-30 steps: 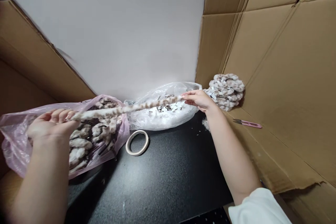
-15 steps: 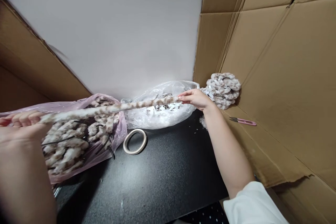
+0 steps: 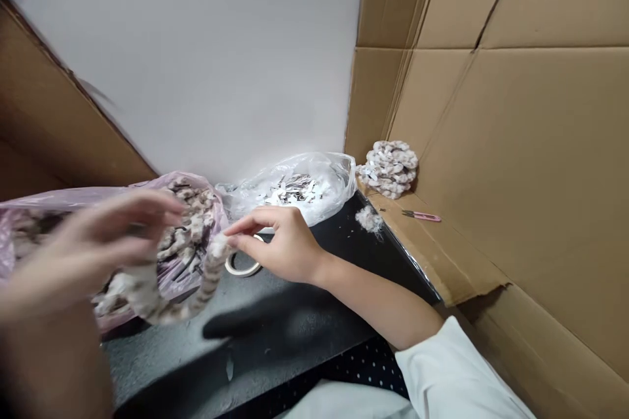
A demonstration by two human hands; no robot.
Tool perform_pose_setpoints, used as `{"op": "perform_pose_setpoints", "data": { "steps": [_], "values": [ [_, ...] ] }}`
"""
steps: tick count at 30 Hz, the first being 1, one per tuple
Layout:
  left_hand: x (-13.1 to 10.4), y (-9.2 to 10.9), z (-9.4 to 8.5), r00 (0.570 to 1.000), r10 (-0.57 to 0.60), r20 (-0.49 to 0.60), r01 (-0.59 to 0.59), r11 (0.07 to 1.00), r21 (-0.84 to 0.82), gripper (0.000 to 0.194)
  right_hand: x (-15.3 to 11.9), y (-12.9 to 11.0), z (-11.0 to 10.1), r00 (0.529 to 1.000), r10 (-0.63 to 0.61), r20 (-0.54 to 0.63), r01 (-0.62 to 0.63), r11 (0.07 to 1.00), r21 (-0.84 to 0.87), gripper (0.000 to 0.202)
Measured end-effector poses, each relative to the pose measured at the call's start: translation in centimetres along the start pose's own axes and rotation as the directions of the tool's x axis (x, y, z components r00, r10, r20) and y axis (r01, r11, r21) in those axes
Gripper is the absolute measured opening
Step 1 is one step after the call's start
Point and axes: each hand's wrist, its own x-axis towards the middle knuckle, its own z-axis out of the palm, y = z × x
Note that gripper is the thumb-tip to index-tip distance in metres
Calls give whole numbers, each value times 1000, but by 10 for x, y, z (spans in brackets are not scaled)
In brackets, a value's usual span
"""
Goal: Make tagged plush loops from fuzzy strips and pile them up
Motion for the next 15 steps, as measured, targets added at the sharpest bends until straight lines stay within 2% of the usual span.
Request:
{"op": "perform_pose_setpoints", "data": {
  "steps": [1, 2, 3, 4, 5, 6, 7, 8, 9, 10, 11, 13, 15],
  "values": [
    [-8, -10, 14, 989, -67, 132, 53, 993, 104, 15, -2, 5, 3, 1000, 18, 0, -18, 999, 37, 6],
    [-13, -18, 25, 906, -183, 382, 29, 927, 373, 18, -5, 10, 5, 999, 41, -14, -40, 997, 67, 8],
    [-17, -25, 32, 786, -302, 539, -64, 828, 557, 16, -10, 15, 5, 997, 64, -48, -61, 995, 74, 12],
    [-17, -29, 36, 718, -351, 601, -174, 746, 643, 14, -17, 21, 7, 992, 80, -96, -76, 996, 45, 18],
    [-16, -30, 36, 708, -350, 613, -243, 695, 676, 13, -28, 26, 10, 985, 83, -150, -87, 996, -24, 25],
    [-13, -28, 33, 735, -322, 596, -276, 661, 698, 14, -41, 30, 15, 981, 72, -183, -98, 986, -134, 34],
    [-9, -23, 29, 784, -275, 556, -287, 635, 717, 17, -56, 35, 22, 984, 63, -166, -108, 955, -276, 43],
    [-5, -18, 22, 830, -226, 510, -292, 603, 742, 19, -73, 38, 31, 996, 69, -52, -84, 910, -405, 54],
    [-1, -11, 16, 871, -166, 463, -300, 568, 767, 21, -88, 42, 43, 984, 96, 149, -11, 872, -489, 66],
    [2, -5, 10, 897, -105, 429, -314, 530, 787, 23, -103, 45, 55, 931, 127, 342, 80, 844, -530, 72],
    [4, 0, 4, 910, -50, 412, -335, 496, 801, 24, -114, 49, 68, 867, 151, 475, 153, 826, -542, 74],
    [4, 6, -4, 916, 33, 400, -370, 455, 810, 27, -128, 55, 89, 779, 189, 598, 229, 801, -553, 74],
    [3, 7, -7, 918, 57, 392, -368, 491, 790, 30, -130, 62, 100, 746, 222, 628, 248, 782, -572, 72]
  ]
}}
